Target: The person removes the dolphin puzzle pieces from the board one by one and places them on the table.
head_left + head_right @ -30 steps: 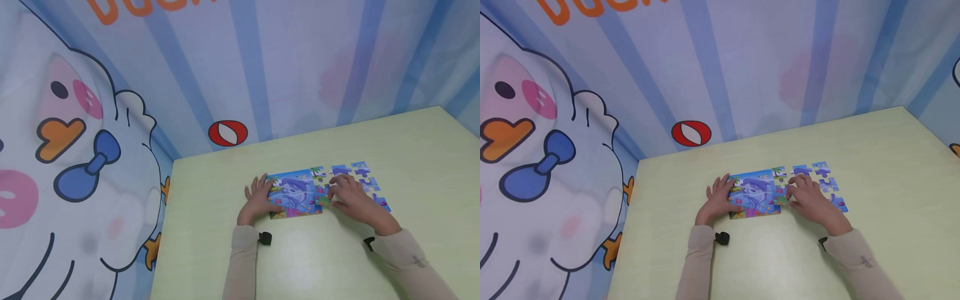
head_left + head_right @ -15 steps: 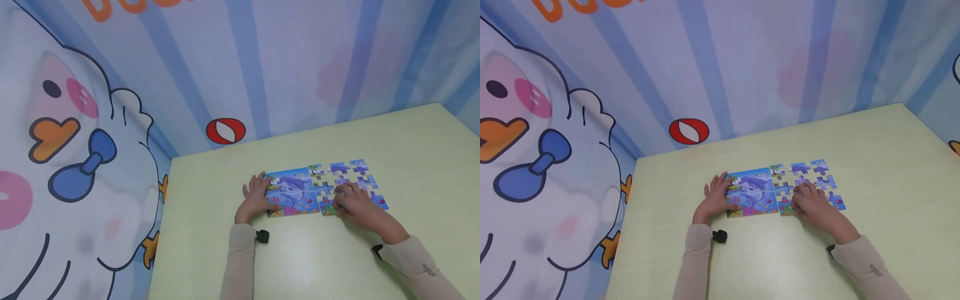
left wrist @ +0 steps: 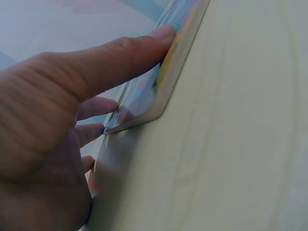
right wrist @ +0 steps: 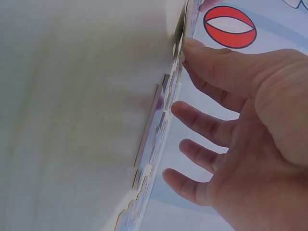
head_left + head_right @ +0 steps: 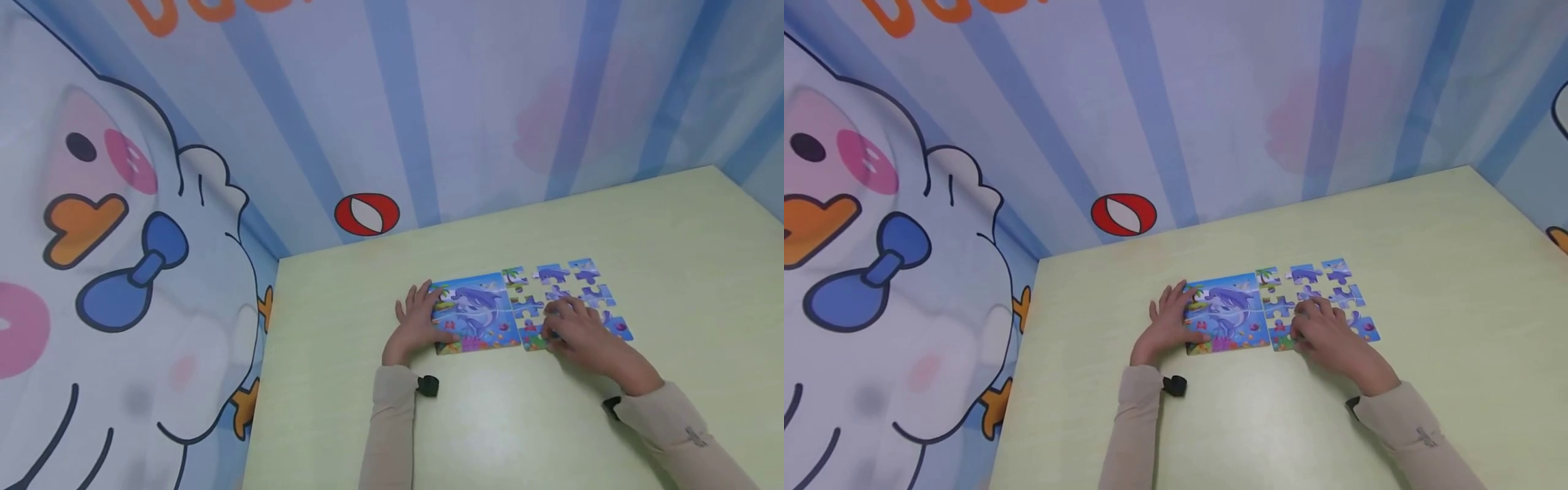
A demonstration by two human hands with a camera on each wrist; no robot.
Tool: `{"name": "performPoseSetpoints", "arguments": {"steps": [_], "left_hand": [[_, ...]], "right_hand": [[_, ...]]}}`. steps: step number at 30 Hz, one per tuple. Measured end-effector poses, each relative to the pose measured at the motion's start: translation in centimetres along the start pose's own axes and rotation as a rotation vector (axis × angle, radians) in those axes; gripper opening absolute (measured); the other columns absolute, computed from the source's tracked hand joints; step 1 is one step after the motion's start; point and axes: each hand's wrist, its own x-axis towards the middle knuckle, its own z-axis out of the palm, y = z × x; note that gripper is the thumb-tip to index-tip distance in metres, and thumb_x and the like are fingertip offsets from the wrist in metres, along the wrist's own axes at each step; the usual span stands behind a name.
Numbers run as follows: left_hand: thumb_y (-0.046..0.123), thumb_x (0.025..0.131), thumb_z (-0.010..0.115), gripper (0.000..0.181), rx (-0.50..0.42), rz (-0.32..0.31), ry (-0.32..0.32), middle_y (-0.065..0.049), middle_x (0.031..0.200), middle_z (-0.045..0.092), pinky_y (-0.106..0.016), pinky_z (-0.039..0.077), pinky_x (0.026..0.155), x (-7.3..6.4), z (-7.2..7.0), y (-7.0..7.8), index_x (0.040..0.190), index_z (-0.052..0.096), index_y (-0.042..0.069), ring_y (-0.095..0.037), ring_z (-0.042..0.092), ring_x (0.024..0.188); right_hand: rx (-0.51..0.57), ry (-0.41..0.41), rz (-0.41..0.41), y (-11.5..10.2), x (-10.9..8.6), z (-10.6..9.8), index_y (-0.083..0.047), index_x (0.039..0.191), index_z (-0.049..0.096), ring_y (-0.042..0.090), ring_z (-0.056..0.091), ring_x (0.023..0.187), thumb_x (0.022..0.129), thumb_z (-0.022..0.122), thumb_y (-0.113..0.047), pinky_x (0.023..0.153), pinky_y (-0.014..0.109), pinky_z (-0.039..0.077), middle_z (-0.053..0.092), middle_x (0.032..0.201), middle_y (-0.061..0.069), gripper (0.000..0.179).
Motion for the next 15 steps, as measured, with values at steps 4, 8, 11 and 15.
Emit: {"name": "performPoseSetpoints", "arguments": {"steps": [4,8,11,15], "left_hand": [[0.038,0.078,0.087,0.099,0.006,-0.002,-0.002,-0.005,0.169,0.012,-0.064,-0.008,0.116,-0.1,0.0,0.0,0.159,0.034,0.018,-0.033,-0.003,0.154],[0.037,0.079,0.087,0.098,-0.002,-0.011,-0.013,-0.004,0.169,0.011,-0.063,-0.009,0.116,-0.1,-0.1,-0.1,0.159,0.034,0.018,-0.032,-0.004,0.154],[0.037,0.082,0.083,0.094,-0.020,-0.020,-0.013,-0.005,0.169,0.012,-0.062,-0.008,0.117,-0.2,0.0,-0.3,0.158,0.034,0.016,-0.031,-0.003,0.155],[0.041,0.087,0.075,0.086,-0.068,-0.027,0.008,-0.006,0.169,0.013,-0.059,-0.007,0.118,-0.3,0.1,-0.7,0.158,0.034,0.014,-0.030,0.000,0.155]], "right_hand": [[0.026,0.007,0.011,0.0,0.0,-0.2,-0.015,0.088,0.066,0.050,0.040,0.121,0.087,0.075,0.000,0.087,0.070,0.033,0.055,0.122,0.021,0.017],[0.036,0.028,0.006,0.0,0.0,-0.5,-0.014,0.091,0.065,0.051,0.041,0.121,0.087,0.075,-0.001,0.086,0.071,0.034,0.055,0.121,0.021,0.017],[0.034,0.051,0.010,0.0,0.2,-0.8,-0.012,0.094,0.065,0.053,0.041,0.122,0.088,0.074,-0.003,0.087,0.075,0.034,0.055,0.123,0.024,0.014],[0.025,0.095,0.004,0.0,0.5,-1.3,-0.007,0.099,0.065,0.051,0.042,0.122,0.091,0.073,-0.009,0.088,0.076,0.033,0.055,0.126,0.026,0.012]]}}
